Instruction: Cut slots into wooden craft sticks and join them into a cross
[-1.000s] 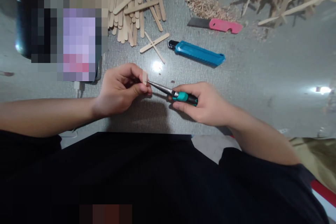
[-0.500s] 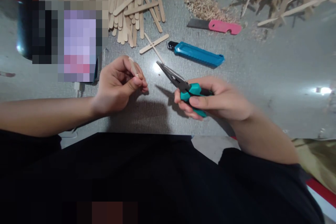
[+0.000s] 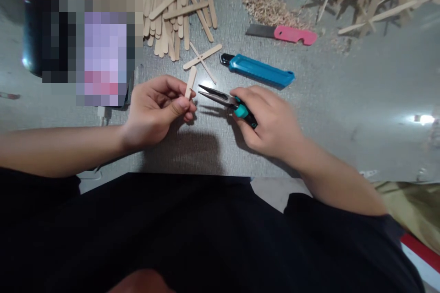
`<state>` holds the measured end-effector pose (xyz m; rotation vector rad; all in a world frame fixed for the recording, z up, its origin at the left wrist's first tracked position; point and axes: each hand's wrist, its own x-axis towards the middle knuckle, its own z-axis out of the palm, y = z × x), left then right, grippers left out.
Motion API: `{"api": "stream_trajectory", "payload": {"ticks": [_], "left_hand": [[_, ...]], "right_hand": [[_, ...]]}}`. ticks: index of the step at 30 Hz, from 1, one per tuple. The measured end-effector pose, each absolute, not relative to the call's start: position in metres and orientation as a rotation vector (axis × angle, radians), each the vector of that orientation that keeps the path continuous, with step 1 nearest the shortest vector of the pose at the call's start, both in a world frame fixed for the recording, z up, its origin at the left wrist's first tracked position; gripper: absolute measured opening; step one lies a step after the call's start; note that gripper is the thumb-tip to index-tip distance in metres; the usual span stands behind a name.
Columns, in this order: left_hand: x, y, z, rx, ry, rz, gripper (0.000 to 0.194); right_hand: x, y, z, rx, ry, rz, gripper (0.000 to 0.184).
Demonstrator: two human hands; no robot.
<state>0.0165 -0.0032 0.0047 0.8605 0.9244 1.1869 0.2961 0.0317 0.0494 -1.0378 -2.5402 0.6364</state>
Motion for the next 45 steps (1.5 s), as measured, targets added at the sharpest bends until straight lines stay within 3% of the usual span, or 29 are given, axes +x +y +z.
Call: {"api": "stream_trajectory", "payload": {"ticks": [17,29,45], "left_hand": [[0.0169,-0.0052,0.0061,0.917,0.967,1.212,0.045],[0.0163,-0.0091,0.0051,1.141,0.999,1.254,0.025],[0.0151,-0.0094,0.0073,1.153,1.014,1.213,0.028]], "right_hand": [[0.2967,0.0329,0.0445,-1.028,-2.557,0.564,0.042],[0.2942,0.0314,0.0440,-0.929,-2.529,0.621,0.031],[0.2932,0.0319,0.0461,-0.924,-2.557,0.626,0.030]]}}
